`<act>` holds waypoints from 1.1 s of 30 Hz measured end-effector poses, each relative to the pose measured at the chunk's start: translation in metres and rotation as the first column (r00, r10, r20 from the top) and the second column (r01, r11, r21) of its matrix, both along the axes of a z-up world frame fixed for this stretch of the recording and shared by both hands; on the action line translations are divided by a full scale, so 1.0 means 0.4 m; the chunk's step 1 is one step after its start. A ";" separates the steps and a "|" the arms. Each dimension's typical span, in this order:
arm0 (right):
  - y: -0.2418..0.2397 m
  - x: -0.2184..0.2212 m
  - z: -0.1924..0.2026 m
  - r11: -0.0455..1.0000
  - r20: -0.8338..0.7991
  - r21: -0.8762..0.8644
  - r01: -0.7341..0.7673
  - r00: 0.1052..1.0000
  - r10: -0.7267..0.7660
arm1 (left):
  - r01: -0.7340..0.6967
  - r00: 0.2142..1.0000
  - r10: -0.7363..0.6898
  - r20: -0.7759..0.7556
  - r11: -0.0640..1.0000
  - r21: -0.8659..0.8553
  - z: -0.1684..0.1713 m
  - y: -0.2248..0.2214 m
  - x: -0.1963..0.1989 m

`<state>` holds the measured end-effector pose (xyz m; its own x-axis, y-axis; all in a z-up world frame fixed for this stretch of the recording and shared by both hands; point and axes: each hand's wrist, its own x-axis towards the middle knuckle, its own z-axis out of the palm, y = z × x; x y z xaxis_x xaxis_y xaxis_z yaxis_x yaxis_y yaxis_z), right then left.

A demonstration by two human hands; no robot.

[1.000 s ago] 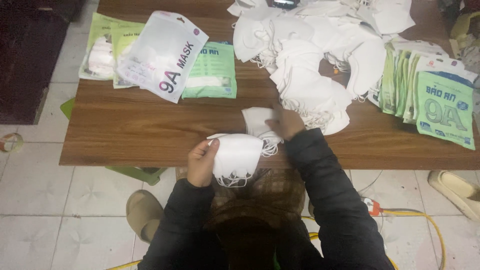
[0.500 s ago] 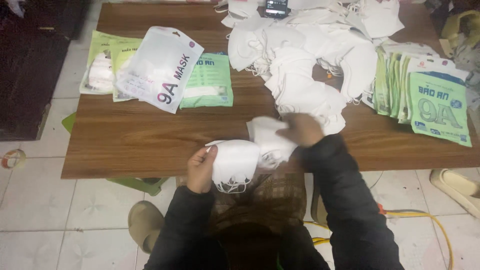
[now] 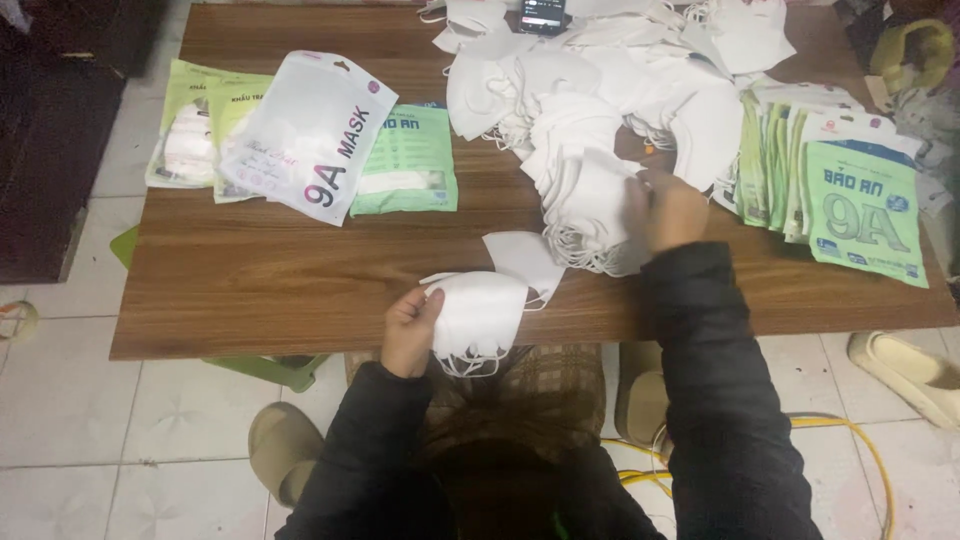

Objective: Stacking white face masks on a wooden table

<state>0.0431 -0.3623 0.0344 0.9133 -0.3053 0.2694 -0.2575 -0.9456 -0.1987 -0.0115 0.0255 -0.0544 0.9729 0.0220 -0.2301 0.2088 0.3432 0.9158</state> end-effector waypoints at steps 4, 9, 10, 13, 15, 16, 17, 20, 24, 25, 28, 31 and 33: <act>0.016 -0.062 0.070 0.958 0.476 0.174 -0.229 0.871 0.122 | -0.042 0.999 0.041 0.030 0.998 0.042 0.000 0.006 0.002; 0.123 -0.129 0.155 0.272 0.260 0.845 -0.461 0.797 0.544 | -0.057 0.998 0.052 0.043 0.990 0.129 0.066 -0.005 -0.001; 0.133 -0.117 0.107 0.270 0.258 0.846 -0.460 0.796 0.548 | -0.061 0.998 0.056 0.040 0.990 0.128 0.054 -0.005 0.001; 0.197 -0.095 0.014 0.047 0.236 0.924 -0.378 0.666 0.708 | -0.063 0.998 0.059 0.037 0.991 0.117 0.027 -0.002 0.007; 0.288 -0.091 0.019 0.292 0.002 0.901 -0.322 0.676 0.737 | 0.011 1.000 -0.011 0.010 0.997 0.083 0.020 0.004 0.014; 0.307 -0.088 0.000 0.291 0.004 0.901 -0.322 0.676 0.737 | 0.011 1.000 -0.012 0.010 0.996 0.084 0.049 -0.002 0.002; 0.328 -0.085 -0.021 0.415 -0.064 0.858 -0.304 0.737 0.673 | 0.018 1.000 -0.019 0.016 0.999 0.050 0.077 -0.008 -0.009; 0.362 -0.086 -0.062 0.583 -0.161 0.768 -0.265 0.801 0.577 | 0.024 1.000 -0.024 0.019 1.000 0.005 0.067 -0.007 -0.022; 0.377 -0.095 -0.082 0.623 -0.154 0.734 -0.272 0.826 0.542 | 0.055 0.998 -0.055 0.030 0.998 -0.012 0.041 -0.018 -0.033; 0.382 -0.103 -0.077 0.623 -0.155 0.734 -0.270 0.827 0.541 | 0.056 0.998 -0.056 0.029 0.998 -0.013 0.041 -0.015 -0.033; 0.408 -0.128 -0.030 0.601 -0.139 0.779 -0.178 0.887 0.441 | 0.039 0.999 -0.040 0.015 0.998 0.046 0.054 -0.014 -0.031; 0.451 -0.168 0.052 -0.174 0.296 0.950 -0.258 0.922 0.250 | 0.041 0.999 -0.042 0.014 0.996 0.077 0.065 -0.015 -0.035; 0.459 -0.191 0.080 -0.593 0.260 0.804 -0.048 0.924 0.278 | 0.037 0.999 -0.038 0.012 0.996 0.078 0.029 -0.016 -0.023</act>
